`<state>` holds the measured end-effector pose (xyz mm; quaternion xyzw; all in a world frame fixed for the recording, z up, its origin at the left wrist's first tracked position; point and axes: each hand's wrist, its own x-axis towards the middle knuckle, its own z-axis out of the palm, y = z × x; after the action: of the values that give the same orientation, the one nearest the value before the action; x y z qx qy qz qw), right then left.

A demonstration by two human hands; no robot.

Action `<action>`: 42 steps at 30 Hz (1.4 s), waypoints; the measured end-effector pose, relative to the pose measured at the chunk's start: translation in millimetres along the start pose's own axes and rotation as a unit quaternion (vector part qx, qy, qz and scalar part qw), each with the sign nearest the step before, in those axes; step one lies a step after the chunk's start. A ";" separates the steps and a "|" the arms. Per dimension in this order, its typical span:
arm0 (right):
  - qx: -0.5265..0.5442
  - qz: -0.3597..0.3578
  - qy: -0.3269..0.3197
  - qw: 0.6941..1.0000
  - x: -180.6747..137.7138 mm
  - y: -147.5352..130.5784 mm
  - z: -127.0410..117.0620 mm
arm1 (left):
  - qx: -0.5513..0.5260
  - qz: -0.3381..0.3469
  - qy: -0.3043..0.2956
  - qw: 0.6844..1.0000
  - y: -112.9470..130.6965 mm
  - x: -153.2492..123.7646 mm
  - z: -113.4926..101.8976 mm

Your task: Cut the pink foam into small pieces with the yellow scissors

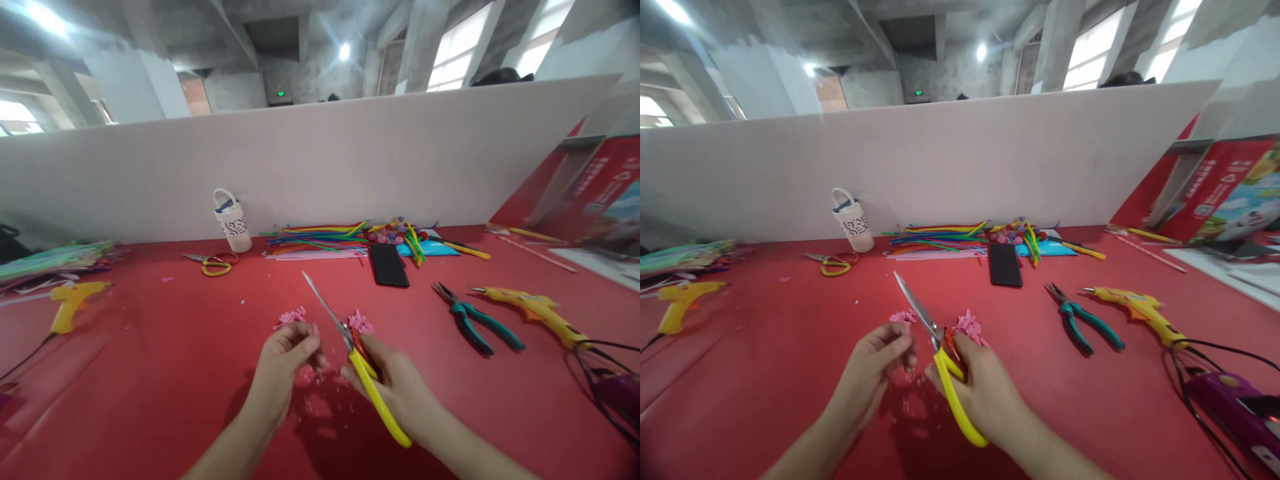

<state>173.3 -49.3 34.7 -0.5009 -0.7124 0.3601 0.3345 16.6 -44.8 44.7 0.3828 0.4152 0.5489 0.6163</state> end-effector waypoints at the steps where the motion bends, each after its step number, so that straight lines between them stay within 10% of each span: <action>1: -0.053 -0.014 -0.006 0.998 -1.0 0.0 -0.4 | -0.024 0.013 0.007 1.000 3.5 1.5 -3.1; 11: -0.360 -0.124 -0.004 0.924 -5.6 6.0 2.9 | -0.117 0.064 0.021 0.991 19.3 -0.2 -9.5; 42: -0.364 -0.120 0.001 0.924 -6.2 6.7 1.0 | -0.098 0.076 0.038 0.992 26.9 -2.4 -8.8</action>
<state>177.2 -53.8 27.8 -0.4992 -0.8490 0.0328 0.1701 -1.3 -44.2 66.6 0.3298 0.3522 0.6461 0.5914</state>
